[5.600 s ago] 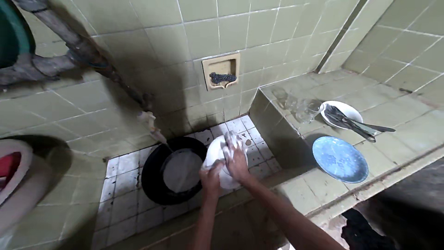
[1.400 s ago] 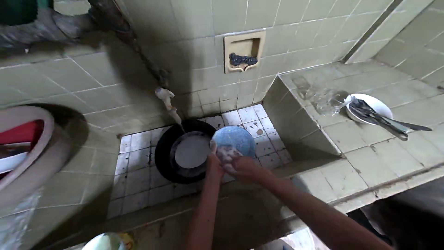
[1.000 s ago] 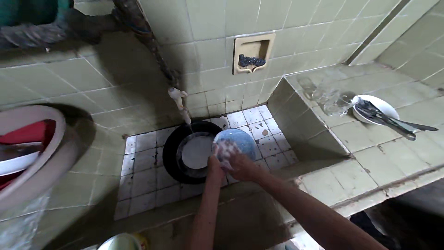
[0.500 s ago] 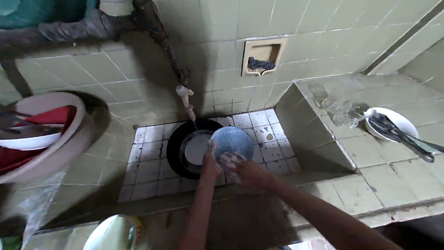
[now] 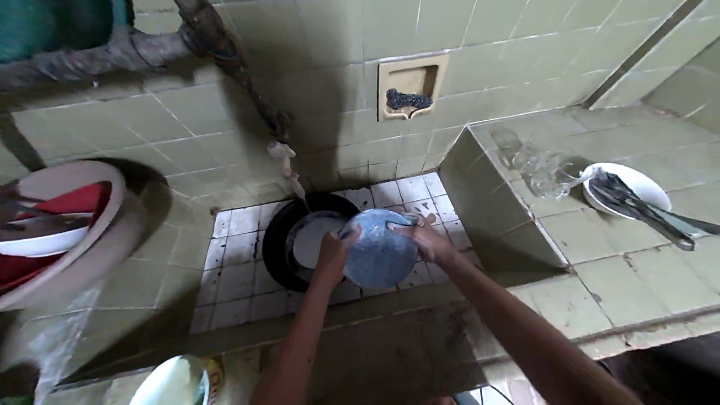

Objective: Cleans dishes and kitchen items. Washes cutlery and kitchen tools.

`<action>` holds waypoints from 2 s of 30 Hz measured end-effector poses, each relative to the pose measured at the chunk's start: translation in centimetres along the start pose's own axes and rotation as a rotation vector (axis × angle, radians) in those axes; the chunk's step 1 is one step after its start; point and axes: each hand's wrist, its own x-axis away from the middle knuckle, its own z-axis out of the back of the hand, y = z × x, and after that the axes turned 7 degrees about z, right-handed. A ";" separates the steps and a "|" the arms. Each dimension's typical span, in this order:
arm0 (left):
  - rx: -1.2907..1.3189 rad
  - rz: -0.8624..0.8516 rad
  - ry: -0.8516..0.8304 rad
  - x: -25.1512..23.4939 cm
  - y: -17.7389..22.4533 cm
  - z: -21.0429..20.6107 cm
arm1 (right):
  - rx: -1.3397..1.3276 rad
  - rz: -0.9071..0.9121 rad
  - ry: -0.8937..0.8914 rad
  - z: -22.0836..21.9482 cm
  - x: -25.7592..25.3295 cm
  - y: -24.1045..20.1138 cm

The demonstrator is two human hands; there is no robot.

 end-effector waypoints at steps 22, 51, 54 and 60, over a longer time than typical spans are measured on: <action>0.836 0.191 0.286 -0.9 -2.1 -6.3 | -0.509 -0.197 0.519 -8.9 1.6 2.7; 0.893 0.313 0.218 -0.3 -5.8 -1.3 | -0.602 -0.044 -0.032 -8.3 2.8 4.1; 1.056 0.269 0.223 0.3 -5.0 -1.7 | -0.524 -0.102 -0.008 -9.3 2.6 4.6; 0.734 0.349 0.052 -0.8 -5.2 2.2 | -0.149 -0.331 -0.004 -6.5 0.1 5.0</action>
